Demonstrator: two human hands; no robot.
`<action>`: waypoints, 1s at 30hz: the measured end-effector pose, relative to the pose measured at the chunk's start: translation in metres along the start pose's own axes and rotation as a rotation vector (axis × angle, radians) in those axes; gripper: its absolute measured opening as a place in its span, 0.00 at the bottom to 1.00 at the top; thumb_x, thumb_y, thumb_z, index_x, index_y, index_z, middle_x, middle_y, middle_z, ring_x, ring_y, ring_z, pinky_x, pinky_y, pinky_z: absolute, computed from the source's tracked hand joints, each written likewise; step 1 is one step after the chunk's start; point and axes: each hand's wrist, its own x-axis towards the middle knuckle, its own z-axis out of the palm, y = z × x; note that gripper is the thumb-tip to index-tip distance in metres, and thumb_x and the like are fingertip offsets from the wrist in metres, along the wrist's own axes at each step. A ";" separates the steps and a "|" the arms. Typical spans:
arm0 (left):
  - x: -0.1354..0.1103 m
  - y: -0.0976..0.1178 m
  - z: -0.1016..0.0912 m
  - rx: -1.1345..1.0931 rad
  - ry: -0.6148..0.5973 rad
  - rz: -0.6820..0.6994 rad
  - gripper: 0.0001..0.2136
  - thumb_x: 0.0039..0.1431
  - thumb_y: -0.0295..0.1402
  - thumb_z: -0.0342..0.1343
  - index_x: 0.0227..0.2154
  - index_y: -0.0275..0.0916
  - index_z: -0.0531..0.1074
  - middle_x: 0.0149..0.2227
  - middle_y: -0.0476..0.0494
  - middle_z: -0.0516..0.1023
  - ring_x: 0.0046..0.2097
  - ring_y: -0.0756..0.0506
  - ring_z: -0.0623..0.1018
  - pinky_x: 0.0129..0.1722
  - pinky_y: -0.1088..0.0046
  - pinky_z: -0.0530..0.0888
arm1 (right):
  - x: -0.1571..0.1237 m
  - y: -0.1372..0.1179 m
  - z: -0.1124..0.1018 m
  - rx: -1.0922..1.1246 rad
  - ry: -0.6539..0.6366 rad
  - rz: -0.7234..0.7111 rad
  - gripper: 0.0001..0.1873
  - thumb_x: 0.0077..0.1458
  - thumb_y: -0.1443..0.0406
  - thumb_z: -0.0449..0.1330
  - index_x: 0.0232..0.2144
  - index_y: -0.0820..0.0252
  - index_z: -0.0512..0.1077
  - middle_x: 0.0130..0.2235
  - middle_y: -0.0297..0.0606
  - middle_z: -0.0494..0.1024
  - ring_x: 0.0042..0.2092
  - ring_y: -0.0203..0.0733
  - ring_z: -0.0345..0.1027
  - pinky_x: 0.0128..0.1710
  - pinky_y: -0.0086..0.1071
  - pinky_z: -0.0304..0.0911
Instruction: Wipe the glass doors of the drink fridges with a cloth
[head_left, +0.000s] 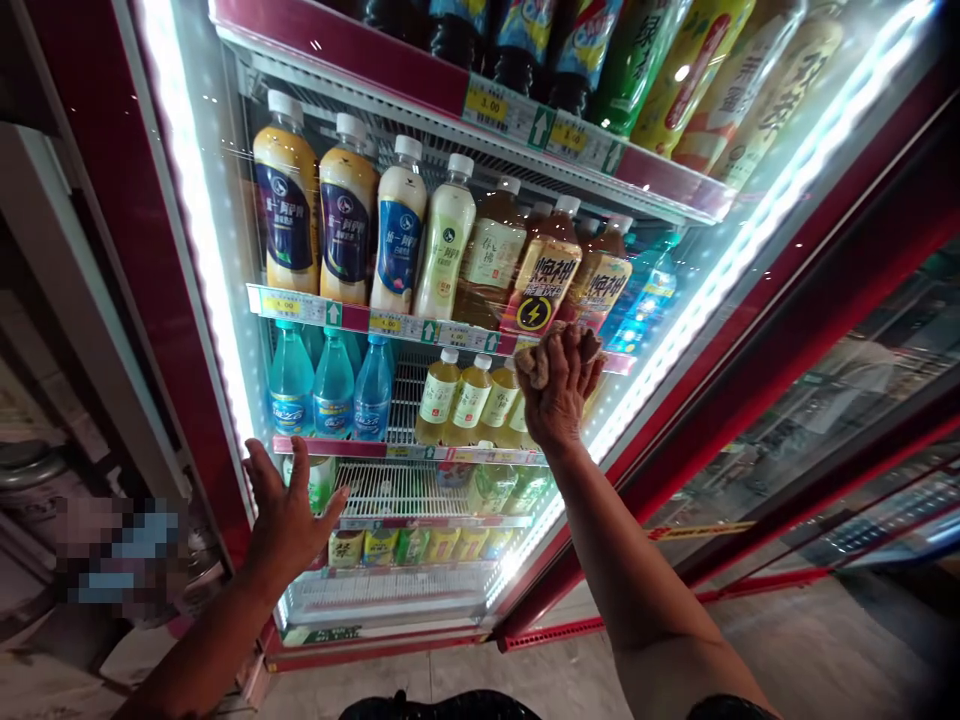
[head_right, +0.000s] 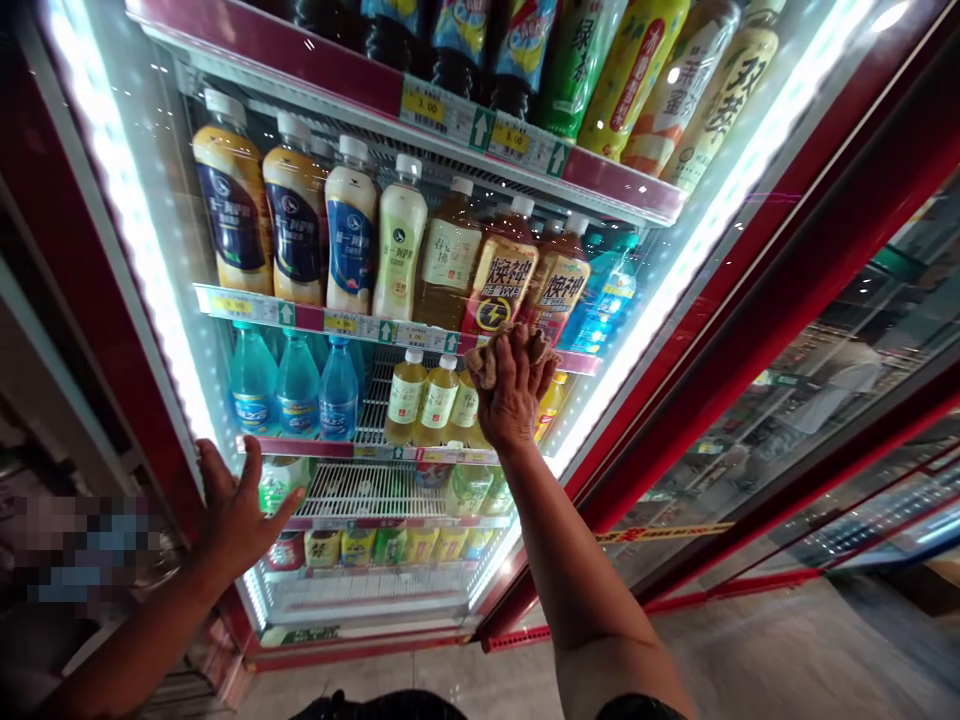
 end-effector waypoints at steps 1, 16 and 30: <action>0.000 -0.001 0.000 -0.003 0.001 0.003 0.46 0.67 0.49 0.54 0.74 0.47 0.28 0.72 0.35 0.05 0.73 0.22 0.22 0.70 0.32 0.46 | 0.002 0.000 0.001 -0.009 0.024 0.026 0.36 0.69 0.56 0.51 0.74 0.51 0.46 0.76 0.48 0.51 0.78 0.51 0.37 0.73 0.64 0.36; -0.004 -0.004 0.003 -0.033 0.048 0.061 0.45 0.66 0.39 0.57 0.74 0.49 0.31 0.72 0.41 0.06 0.73 0.20 0.25 0.69 0.30 0.47 | 0.004 -0.039 0.010 0.011 0.070 0.037 0.38 0.68 0.56 0.51 0.75 0.55 0.45 0.76 0.50 0.50 0.78 0.53 0.35 0.73 0.66 0.36; -0.007 -0.010 -0.007 -0.044 0.013 0.134 0.48 0.62 0.31 0.61 0.74 0.55 0.33 0.73 0.43 0.07 0.74 0.20 0.27 0.71 0.32 0.49 | 0.011 -0.089 0.017 0.062 -0.069 0.014 0.33 0.67 0.54 0.52 0.70 0.59 0.58 0.73 0.52 0.58 0.77 0.56 0.35 0.73 0.66 0.34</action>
